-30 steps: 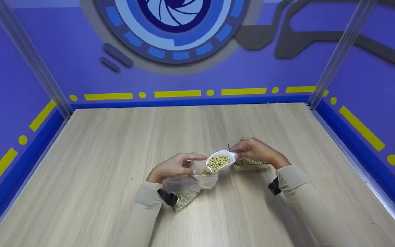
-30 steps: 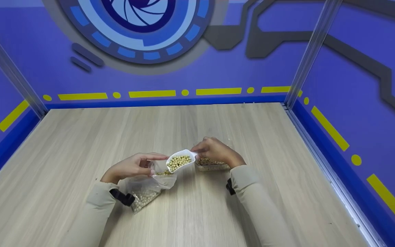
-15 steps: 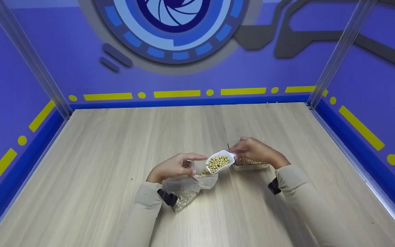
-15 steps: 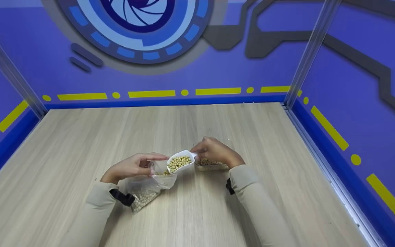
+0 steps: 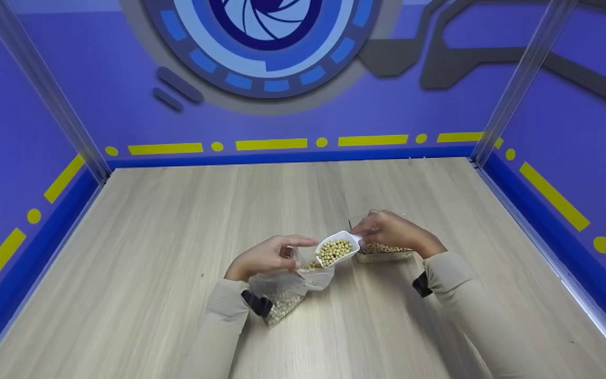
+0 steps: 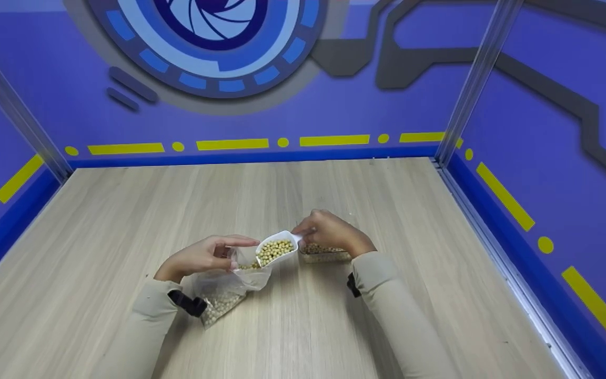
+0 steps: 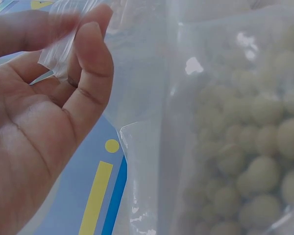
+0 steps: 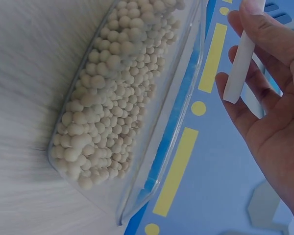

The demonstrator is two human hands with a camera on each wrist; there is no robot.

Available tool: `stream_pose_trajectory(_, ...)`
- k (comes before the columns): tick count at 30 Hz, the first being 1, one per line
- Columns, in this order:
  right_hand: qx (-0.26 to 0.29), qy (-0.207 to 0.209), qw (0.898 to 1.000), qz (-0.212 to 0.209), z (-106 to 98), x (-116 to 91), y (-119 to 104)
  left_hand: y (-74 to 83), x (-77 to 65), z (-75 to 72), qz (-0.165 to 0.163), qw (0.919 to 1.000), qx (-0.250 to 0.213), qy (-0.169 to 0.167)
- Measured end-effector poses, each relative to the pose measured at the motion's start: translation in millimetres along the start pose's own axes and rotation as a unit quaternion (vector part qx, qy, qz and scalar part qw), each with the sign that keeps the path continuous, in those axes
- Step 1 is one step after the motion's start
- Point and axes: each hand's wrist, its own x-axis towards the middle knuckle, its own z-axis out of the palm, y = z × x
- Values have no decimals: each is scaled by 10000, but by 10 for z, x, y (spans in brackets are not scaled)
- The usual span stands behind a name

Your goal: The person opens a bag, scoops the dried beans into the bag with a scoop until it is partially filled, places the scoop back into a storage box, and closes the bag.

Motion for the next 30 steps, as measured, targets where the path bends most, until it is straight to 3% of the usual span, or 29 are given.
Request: stream_pose_trajectory(30,-221,-138,9995,-170,-84,19,-92,-11,7,-4,62,9999,-48,-63)
